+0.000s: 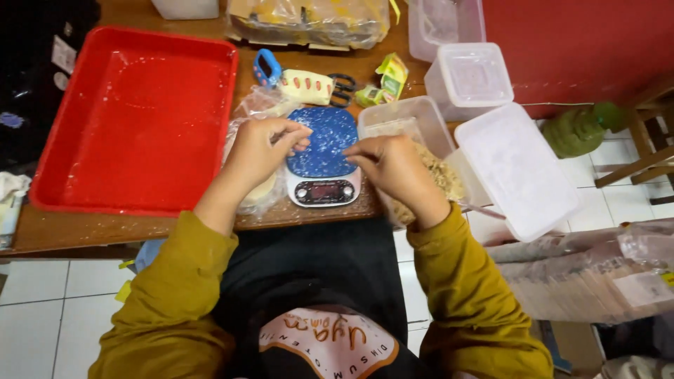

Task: The person is assembling dumplings by placing filling onto wrappers and folding them closed, using a scale for portioning.

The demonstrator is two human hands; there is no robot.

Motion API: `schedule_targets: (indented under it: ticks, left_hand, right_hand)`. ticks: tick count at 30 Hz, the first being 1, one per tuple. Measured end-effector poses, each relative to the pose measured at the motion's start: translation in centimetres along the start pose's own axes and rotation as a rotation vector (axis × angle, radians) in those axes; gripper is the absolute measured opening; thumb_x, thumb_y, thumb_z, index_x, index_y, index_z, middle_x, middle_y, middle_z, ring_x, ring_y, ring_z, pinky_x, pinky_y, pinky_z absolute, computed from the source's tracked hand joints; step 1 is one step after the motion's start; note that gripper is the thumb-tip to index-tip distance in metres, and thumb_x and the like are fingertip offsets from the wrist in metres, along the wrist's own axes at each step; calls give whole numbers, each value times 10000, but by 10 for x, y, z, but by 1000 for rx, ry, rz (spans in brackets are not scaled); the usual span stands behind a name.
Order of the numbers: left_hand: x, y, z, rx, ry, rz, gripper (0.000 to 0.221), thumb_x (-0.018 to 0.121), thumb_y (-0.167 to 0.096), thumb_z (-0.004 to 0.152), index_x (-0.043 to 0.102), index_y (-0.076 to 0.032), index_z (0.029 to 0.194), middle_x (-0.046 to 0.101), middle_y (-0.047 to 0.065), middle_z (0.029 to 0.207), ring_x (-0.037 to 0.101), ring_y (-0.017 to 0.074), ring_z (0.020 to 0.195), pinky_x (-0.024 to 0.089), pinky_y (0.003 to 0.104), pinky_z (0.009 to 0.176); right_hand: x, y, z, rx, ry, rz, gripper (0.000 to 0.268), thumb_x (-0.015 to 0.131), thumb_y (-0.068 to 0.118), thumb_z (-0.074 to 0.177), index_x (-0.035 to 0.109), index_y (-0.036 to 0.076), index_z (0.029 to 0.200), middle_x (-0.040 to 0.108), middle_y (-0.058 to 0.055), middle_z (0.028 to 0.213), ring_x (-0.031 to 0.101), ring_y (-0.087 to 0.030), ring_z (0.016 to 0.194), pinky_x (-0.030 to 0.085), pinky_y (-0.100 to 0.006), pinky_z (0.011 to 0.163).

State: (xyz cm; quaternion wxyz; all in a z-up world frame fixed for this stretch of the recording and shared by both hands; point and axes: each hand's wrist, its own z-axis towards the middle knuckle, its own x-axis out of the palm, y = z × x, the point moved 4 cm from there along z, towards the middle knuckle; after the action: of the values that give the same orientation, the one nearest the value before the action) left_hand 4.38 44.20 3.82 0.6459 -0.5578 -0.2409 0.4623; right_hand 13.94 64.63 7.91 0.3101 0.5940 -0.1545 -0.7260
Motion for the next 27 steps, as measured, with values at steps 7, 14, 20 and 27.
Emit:
schedule_targets:
  ticks: [7, 14, 20, 27]
  left_hand:
    - [-15, 10, -10, -30, -31, 403, 222, 709, -133, 962, 776, -217, 1157, 782, 35, 883, 749, 184, 870, 620, 332, 750]
    - [-28, 44, -45, -49, -88, 813, 221, 765, -301, 882, 765, -264, 1100, 749, 23, 1069, 706, 295, 1021, 582, 434, 867]
    - [-24, 74, -79, -22, -46, 970, 251, 739, -342, 876, 749, -279, 1119, 694, -20, 1191, 616, 253, 1192, 492, 455, 957]
    - [-18, 50, -100, 81, -6, 995, 223, 741, -267, 861, 735, -262, 1084, 675, -7, 1196, 598, 237, 1184, 433, 422, 946]
  right_hand:
    - [6, -9, 12, -69, 73, 11, 165, 674, 92, 955, 744, 77, 1104, 780, -127, 1025, 747, -304, 956, 589, -401, 835]
    - [16, -14, 23, -61, 191, -358, 199, 558, 295, 1008, 664, 127, 990, 720, -136, 719, 732, -361, 707, 594, -480, 665]
    - [32, -5, 17, -148, 205, -250, 256, 476, 102, 982, 633, 120, 1183, 712, -159, 871, 729, -386, 833, 594, -459, 718]
    - [62, -10, 3, -100, 65, -157, 140, 609, 255, 1018, 712, 183, 1080, 761, -75, 844, 743, -292, 829, 594, -415, 728]
